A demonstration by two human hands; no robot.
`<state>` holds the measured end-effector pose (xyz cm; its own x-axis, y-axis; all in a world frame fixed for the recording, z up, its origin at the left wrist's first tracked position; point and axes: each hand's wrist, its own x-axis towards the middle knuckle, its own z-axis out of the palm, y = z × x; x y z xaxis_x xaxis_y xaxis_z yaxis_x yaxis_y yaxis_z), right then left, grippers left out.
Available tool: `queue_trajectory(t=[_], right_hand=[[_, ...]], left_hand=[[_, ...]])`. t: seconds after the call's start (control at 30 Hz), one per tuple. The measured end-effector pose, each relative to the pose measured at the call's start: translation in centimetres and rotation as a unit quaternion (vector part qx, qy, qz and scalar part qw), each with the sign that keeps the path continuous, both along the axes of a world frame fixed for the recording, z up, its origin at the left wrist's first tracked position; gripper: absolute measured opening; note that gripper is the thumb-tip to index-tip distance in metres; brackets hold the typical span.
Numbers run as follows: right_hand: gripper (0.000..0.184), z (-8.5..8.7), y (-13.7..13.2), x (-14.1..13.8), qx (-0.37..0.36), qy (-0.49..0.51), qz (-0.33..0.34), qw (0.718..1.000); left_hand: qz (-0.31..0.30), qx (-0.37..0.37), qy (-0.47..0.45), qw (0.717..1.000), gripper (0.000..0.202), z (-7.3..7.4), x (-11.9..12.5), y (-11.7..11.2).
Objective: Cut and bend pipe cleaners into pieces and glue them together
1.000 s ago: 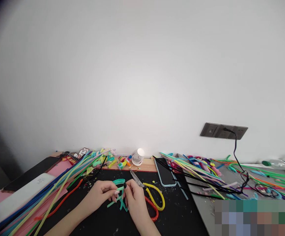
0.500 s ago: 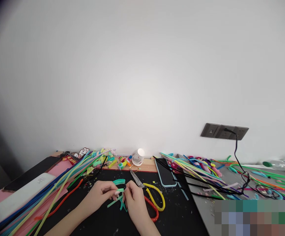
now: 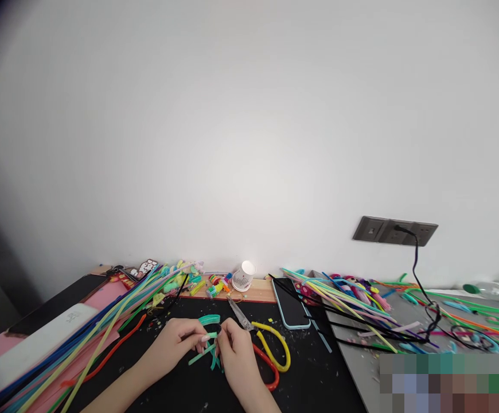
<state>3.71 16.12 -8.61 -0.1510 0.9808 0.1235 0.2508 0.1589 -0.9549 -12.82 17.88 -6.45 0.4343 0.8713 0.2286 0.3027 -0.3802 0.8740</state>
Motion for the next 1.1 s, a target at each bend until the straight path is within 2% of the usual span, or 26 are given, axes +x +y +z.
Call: queue_trajectory(t=[0.13,0.3,0.4,0.47,0.57,0.7,0.8,0.9,1.0,1.1], right_hand=[[0.024,0.3,-0.1,0.0,0.010,-0.014,0.002,1.000],[0.025,0.9,-0.5,-0.2,0.047,-0.049,0.029,0.997],[0.026,1.1,-0.7,-0.4,0.067,-0.068,0.033,0.995],[0.024,1.3,-0.8,-0.3,0.088,-0.093,0.026,0.991],[0.017,1.6,-0.7,0.3,0.133,-0.161,-0.043,0.977],[0.010,1.9,-0.2,1.7,0.138,-0.249,-0.149,0.947],[0.009,1.9,0.1,2.3,0.130,-0.266,-0.169,0.940],[0.010,1.9,-0.1,2.1,0.135,-0.245,-0.144,0.949],[0.011,2.2,-0.5,1.3,0.145,-0.225,-0.078,0.960],[0.010,2.3,-1.0,0.7,0.155,-0.231,-0.018,0.960]], left_hand=[[0.000,-0.058,-0.064,0.996,0.020,-0.2,0.2,0.2],[-0.019,-0.178,-0.182,0.967,0.016,-1.0,0.7,0.4],[-0.024,-0.193,-0.185,0.963,0.019,-1.0,0.8,0.3],[-0.006,-0.172,-0.170,0.970,0.020,-0.8,0.8,0.3],[0.036,-0.127,-0.169,0.977,0.023,-0.5,0.5,0.5],[0.076,-0.190,-0.196,0.959,0.027,-0.7,0.4,0.9],[0.097,-0.184,-0.189,0.960,0.027,-1.1,0.4,1.2],[0.091,-0.133,-0.153,0.975,0.021,-1.4,0.4,1.2],[0.058,-0.105,-0.106,0.987,0.013,-1.5,0.4,1.1],[0.015,-0.085,-0.066,0.994,0.009,-1.4,0.5,0.8]])
